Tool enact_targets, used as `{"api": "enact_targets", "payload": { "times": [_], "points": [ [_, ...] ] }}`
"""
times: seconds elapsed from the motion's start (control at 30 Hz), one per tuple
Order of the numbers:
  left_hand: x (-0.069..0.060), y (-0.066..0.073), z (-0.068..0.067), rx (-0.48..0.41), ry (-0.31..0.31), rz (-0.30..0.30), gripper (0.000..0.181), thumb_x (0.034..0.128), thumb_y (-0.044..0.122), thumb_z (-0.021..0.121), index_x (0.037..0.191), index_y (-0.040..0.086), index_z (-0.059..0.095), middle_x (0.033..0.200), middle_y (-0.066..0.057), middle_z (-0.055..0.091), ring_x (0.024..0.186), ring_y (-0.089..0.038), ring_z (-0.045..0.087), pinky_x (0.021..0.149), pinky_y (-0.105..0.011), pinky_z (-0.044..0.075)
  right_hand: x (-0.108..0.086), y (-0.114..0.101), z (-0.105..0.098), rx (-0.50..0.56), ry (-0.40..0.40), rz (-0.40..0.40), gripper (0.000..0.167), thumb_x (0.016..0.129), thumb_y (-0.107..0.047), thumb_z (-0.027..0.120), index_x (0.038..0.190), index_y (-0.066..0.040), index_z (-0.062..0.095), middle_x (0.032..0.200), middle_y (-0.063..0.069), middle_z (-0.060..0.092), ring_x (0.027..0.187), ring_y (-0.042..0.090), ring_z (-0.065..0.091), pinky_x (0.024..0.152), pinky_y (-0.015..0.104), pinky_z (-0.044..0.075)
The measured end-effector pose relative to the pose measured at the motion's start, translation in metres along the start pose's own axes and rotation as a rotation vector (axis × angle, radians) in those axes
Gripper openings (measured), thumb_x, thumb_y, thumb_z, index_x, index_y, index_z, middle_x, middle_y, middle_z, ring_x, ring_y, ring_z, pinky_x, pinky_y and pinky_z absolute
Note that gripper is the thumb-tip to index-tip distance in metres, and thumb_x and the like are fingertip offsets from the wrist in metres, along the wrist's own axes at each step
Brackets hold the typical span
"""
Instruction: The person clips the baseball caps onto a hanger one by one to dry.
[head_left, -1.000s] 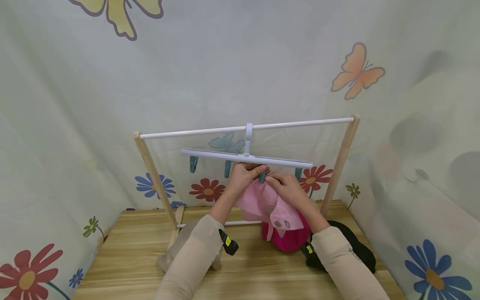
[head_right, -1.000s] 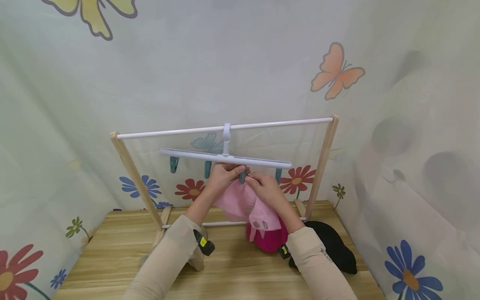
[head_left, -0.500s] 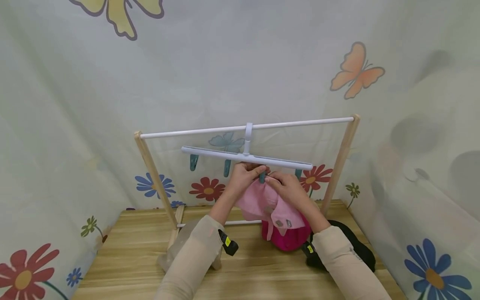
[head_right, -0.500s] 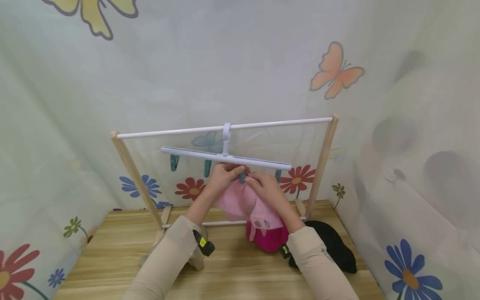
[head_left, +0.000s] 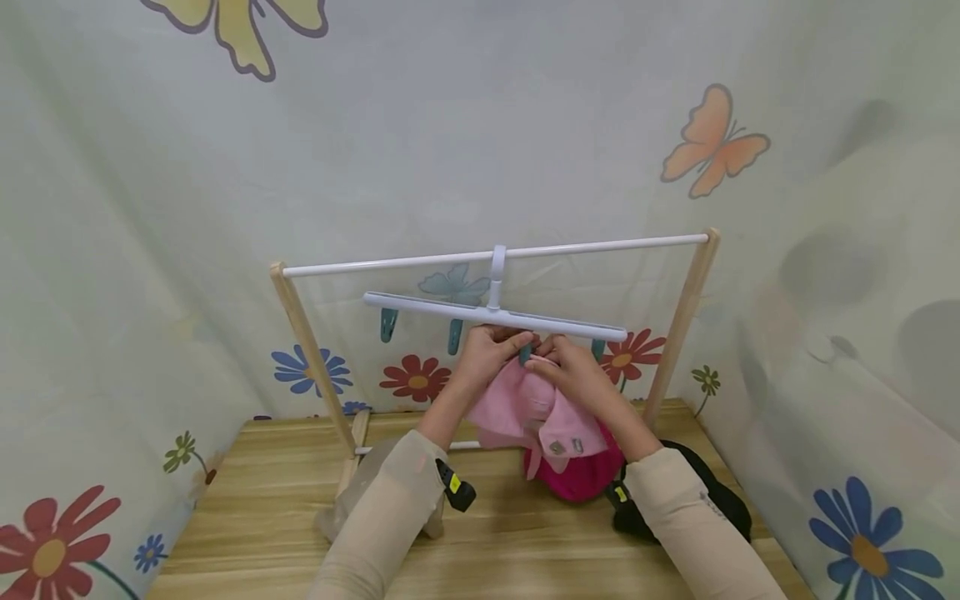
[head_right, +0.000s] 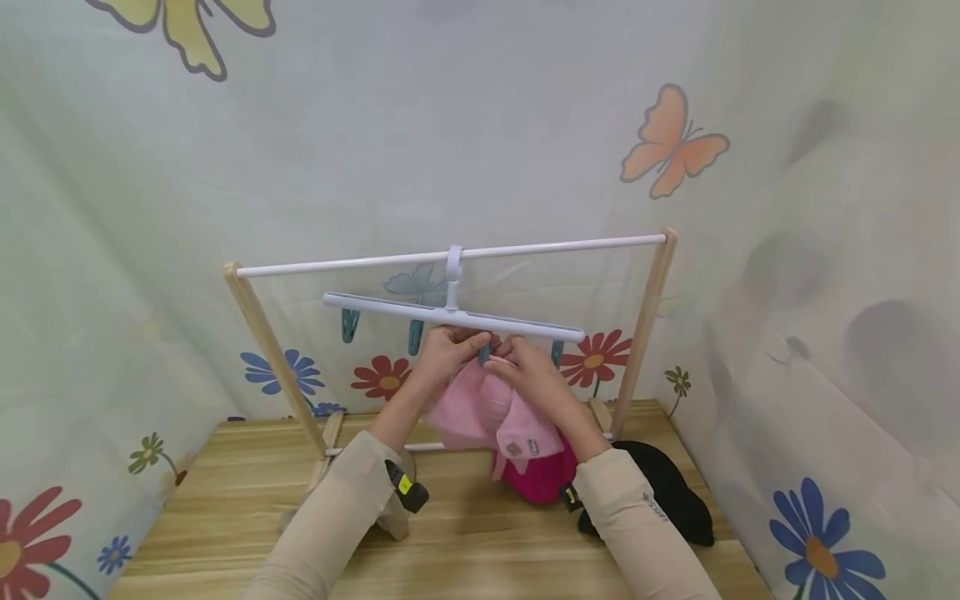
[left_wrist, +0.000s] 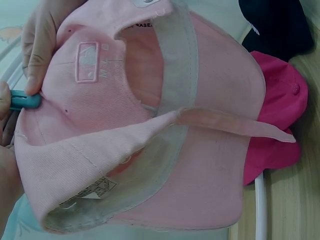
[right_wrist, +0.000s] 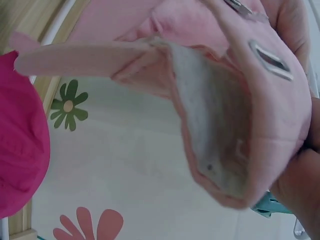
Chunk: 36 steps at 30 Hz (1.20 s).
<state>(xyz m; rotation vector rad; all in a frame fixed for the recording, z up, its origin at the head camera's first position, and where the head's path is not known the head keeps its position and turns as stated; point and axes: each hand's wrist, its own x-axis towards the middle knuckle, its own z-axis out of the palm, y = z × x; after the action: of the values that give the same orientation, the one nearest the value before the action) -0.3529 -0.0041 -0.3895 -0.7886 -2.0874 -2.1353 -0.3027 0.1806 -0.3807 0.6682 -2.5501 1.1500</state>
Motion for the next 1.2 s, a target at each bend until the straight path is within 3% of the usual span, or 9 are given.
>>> {"api": "enact_targets", "payload": {
  "times": [0.17, 0.3, 0.6, 0.93, 1.2],
  "points": [
    [-0.001, 0.0, 0.0, 0.016, 0.002, 0.001, 0.026, 0.0949, 0.02, 0.074, 0.111, 0.0, 0.075, 0.104, -0.012, 0.077, 0.099, -0.022, 0.074, 0.088, -0.032, 0.059, -0.003, 0.0, -0.003, 0.047, -0.046, -0.008, 0.021, 0.101, -0.017, 0.065, 0.112, -0.001, 0.059, 0.101, 0.011, 0.069, 0.085, 0.019, 0.06, 0.073, 0.028, 0.05],
    [0.0, 0.0, 0.0, -0.012, -0.009, -0.005, 0.027, 0.0945, 0.02, 0.074, 0.112, -0.001, 0.074, 0.105, -0.013, 0.077, 0.099, -0.022, 0.074, 0.089, -0.033, 0.059, -0.005, 0.0, -0.002, 0.079, -0.031, -0.013, 0.02, 0.103, -0.013, 0.061, 0.116, 0.001, 0.058, 0.108, 0.015, 0.069, 0.094, 0.022, 0.064, 0.08, 0.032, 0.053],
    [0.0, 0.0, -0.002, -0.011, 0.001, 0.003, 0.031, 0.0938, 0.022, 0.075, 0.115, 0.0, 0.074, 0.107, -0.013, 0.076, 0.101, -0.02, 0.073, 0.089, -0.032, 0.059, -0.007, -0.001, 0.005, 0.138, 0.068, 0.044, 0.025, 0.103, -0.019, 0.062, 0.118, 0.0, 0.061, 0.109, 0.016, 0.074, 0.105, 0.029, 0.069, 0.088, 0.043, 0.054],
    [0.0, -0.005, -0.003, -0.026, 0.003, -0.036, 0.034, 0.0925, 0.029, 0.077, 0.116, 0.003, 0.074, 0.107, -0.01, 0.076, 0.102, -0.019, 0.072, 0.089, -0.029, 0.058, -0.009, 0.001, 0.004, 0.161, 0.051, 0.06, 0.027, 0.103, -0.023, 0.063, 0.122, -0.003, 0.063, 0.11, 0.011, 0.075, 0.106, 0.024, 0.069, 0.088, 0.034, 0.054],
    [-0.004, -0.002, -0.006, -0.037, -0.019, -0.051, 0.036, 0.0945, 0.032, 0.074, 0.119, 0.006, 0.072, 0.112, -0.01, 0.075, 0.107, -0.02, 0.071, 0.093, -0.03, 0.056, -0.015, 0.002, 0.002, 0.171, 0.022, 0.066, 0.033, 0.104, -0.027, 0.061, 0.13, -0.007, 0.062, 0.115, 0.009, 0.074, 0.109, 0.025, 0.069, 0.093, 0.045, 0.055]
  ]
}}
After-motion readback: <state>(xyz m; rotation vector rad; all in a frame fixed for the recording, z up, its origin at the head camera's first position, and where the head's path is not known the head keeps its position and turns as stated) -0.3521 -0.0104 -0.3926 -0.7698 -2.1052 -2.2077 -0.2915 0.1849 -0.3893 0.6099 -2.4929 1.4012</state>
